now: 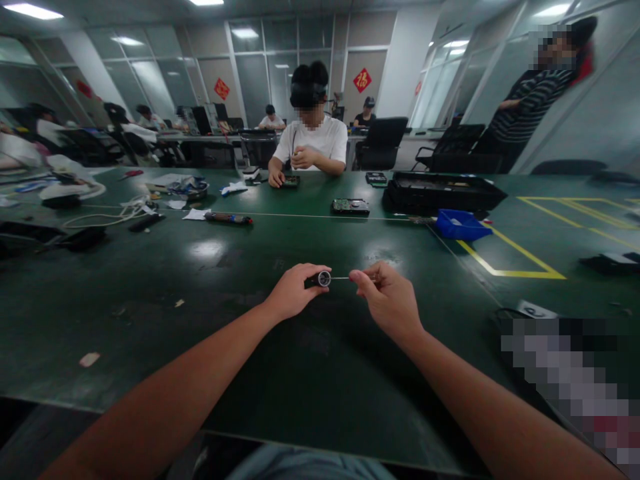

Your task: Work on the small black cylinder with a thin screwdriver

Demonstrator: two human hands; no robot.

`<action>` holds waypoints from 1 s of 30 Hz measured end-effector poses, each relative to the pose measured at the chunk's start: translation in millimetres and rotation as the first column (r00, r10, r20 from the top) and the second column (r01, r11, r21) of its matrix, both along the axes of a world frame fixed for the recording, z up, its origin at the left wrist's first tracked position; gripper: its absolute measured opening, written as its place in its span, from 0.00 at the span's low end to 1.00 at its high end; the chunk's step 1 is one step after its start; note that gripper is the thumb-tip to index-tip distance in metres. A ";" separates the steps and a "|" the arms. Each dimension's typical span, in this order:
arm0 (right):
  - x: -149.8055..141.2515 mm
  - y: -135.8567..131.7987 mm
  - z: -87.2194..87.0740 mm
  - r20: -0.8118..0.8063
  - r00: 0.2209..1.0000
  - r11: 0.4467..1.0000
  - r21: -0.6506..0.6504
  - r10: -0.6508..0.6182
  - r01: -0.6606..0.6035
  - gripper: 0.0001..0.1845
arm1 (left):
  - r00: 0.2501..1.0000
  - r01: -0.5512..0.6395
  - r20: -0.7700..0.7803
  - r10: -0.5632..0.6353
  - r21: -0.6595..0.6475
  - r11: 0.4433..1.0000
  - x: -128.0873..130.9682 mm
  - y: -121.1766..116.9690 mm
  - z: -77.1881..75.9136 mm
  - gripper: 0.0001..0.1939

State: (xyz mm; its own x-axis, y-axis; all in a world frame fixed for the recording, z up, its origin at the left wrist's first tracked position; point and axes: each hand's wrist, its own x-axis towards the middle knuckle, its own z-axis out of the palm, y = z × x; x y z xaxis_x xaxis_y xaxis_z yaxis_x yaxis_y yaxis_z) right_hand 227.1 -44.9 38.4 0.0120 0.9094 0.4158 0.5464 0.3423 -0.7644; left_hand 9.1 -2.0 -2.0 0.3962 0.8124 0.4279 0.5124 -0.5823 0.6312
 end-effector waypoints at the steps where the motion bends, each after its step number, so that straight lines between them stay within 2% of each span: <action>1: 0.1 0.1 0.1 0.006 1.000 1.000 -0.003 0.006 -0.006 0.18 | 1.000 0.001 0.002 -0.001 -0.001 1.000 0.0 0.1 -0.1 0.19; 8: -1.3 1.0 -6.3 -0.033 0.992 0.992 0.054 0.120 -0.118 0.10 | 0.999 -0.002 0.039 0.002 -0.005 1.000 -0.1 2.0 0.1 0.19; 13: 0.1 1.4 -6.7 -0.045 0.976 0.977 0.004 0.213 -0.213 0.11 | 0.999 -0.018 0.046 0.018 -0.005 1.000 -1.3 3.4 -1.0 0.20; 16: 0.0 0.6 -4.6 -0.025 0.981 0.981 -0.018 0.194 -0.194 0.16 | 0.999 -0.003 0.041 0.003 -0.007 1.000 -1.3 4.0 -2.5 0.19; 18: -0.2 0.5 -4.6 -0.033 0.986 0.987 -0.009 0.163 -0.163 0.14 | 0.999 0.005 0.041 -0.004 -0.009 1.000 -1.0 3.9 -2.7 0.18; 21: -0.2 2.5 -7.4 -0.180 0.973 0.990 0.002 0.141 -0.143 0.10 | 0.999 -0.005 0.043 0.006 -0.013 1.000 -0.5 3.0 -1.2 0.19; 26: 0.0 10.5 -14.6 -0.400 0.904 0.983 -0.041 0.150 -0.181 0.14 | 0.999 0.003 0.037 -0.003 -0.007 1.000 -0.7 2.0 0.6 0.19; 28: -0.2 14.5 -16.8 -0.506 0.853 0.980 -0.069 0.129 -0.189 0.15 | 0.999 0.016 0.039 -0.016 0.001 1.000 -1.3 2.3 0.3 0.20; 30: -0.3 18.0 -18.0 -0.637 0.767 0.972 -0.124 0.078 -0.202 0.15 | 0.999 0.025 0.037 -0.025 0.012 1.000 -1.8 2.7 0.1 0.21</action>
